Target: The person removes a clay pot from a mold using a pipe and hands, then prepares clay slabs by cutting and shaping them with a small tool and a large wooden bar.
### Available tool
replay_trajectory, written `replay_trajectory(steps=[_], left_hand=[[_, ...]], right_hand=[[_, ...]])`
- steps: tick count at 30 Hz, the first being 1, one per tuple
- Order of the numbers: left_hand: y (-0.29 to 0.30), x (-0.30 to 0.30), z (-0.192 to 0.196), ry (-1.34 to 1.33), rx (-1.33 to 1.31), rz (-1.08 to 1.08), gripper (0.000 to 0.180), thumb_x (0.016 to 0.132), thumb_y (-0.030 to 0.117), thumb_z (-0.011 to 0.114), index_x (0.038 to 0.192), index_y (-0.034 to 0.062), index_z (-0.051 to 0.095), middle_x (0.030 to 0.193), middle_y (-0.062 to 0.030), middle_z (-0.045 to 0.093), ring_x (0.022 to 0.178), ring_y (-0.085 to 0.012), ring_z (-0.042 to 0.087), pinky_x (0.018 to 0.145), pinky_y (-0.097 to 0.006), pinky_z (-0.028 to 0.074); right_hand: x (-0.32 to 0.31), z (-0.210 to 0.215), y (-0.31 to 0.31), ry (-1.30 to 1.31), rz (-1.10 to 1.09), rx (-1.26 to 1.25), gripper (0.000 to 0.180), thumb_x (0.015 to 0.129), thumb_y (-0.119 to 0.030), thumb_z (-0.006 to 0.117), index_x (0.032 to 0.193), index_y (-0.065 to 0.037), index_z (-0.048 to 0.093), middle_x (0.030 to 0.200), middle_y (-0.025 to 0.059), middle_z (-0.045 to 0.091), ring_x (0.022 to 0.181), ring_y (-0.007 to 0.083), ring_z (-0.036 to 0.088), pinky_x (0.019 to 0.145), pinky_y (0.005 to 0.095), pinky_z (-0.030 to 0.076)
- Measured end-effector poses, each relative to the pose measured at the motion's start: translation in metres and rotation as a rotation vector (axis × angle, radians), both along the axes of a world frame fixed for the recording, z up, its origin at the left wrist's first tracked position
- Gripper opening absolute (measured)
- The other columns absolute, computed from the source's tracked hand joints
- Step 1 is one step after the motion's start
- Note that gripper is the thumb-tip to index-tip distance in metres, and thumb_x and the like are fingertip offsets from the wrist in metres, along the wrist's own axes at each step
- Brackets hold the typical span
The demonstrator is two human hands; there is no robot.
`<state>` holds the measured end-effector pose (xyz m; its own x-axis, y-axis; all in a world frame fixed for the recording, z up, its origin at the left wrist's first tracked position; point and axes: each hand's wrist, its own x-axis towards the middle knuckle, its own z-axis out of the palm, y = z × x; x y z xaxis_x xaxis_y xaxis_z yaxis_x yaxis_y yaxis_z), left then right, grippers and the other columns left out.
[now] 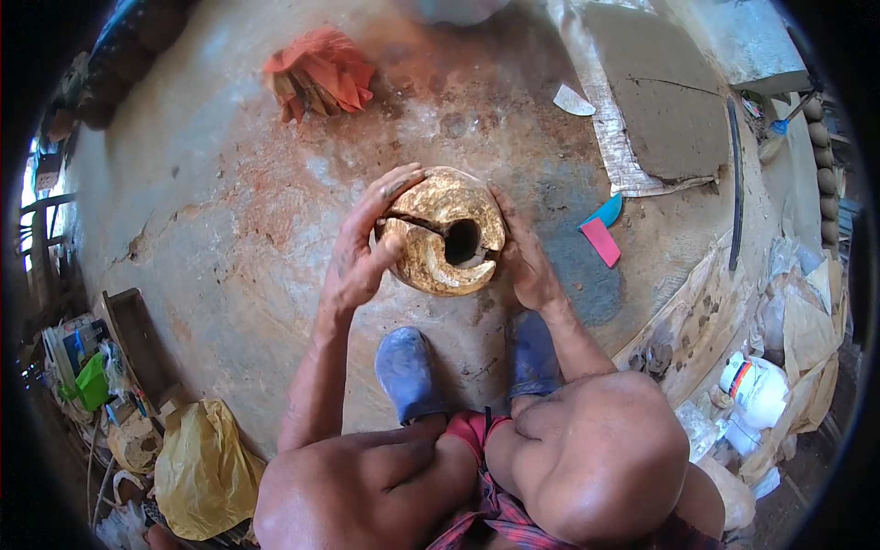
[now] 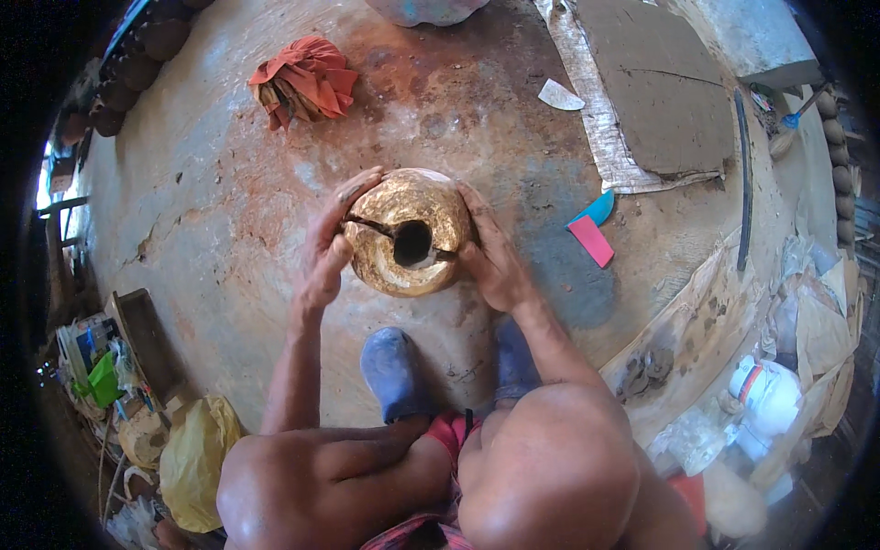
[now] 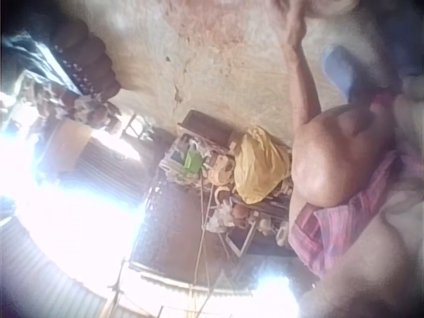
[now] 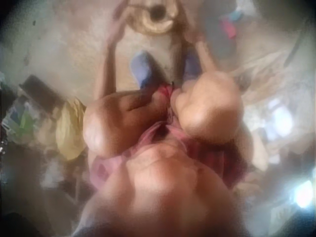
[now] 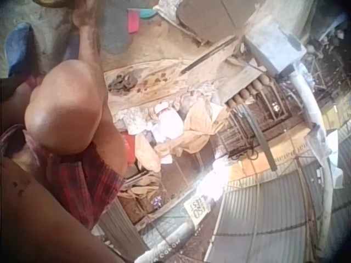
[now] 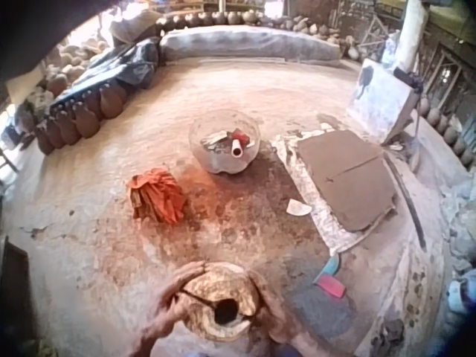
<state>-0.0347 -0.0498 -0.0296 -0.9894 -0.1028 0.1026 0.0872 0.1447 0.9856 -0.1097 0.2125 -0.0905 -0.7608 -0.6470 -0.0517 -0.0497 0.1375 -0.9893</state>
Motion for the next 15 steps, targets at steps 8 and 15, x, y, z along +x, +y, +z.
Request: replay_trajectory(steps=[8,15], left_hand=[[-0.018,-0.021,-0.005,-0.253,0.167,-0.077,0.080,0.094,0.059,0.070,0.149,0.0026,0.061,0.156,-0.0176,0.054,0.147,-0.0315,0.048,0.123,-0.044,0.035],[-0.023,-0.035,-0.018,-0.332,0.248,-0.151,0.101,0.082,0.067,0.080,0.158,0.0058,0.052,0.152,-0.0196,0.057,0.142,-0.0287,0.052,0.121,-0.042,0.038]], right_hand=[[-0.008,0.007,-0.003,-0.013,0.015,0.001,0.119,0.090,-0.081,0.062,0.164,0.006,0.029,0.168,0.0254,0.035,0.158,0.0366,0.031,0.130,0.0451,0.023],[-0.013,0.008,-0.008,-0.157,0.015,-0.128,0.124,0.086,-0.082,0.067,0.166,0.004,0.026,0.166,0.0240,0.036,0.157,0.0346,0.032,0.129,0.0444,0.023]])
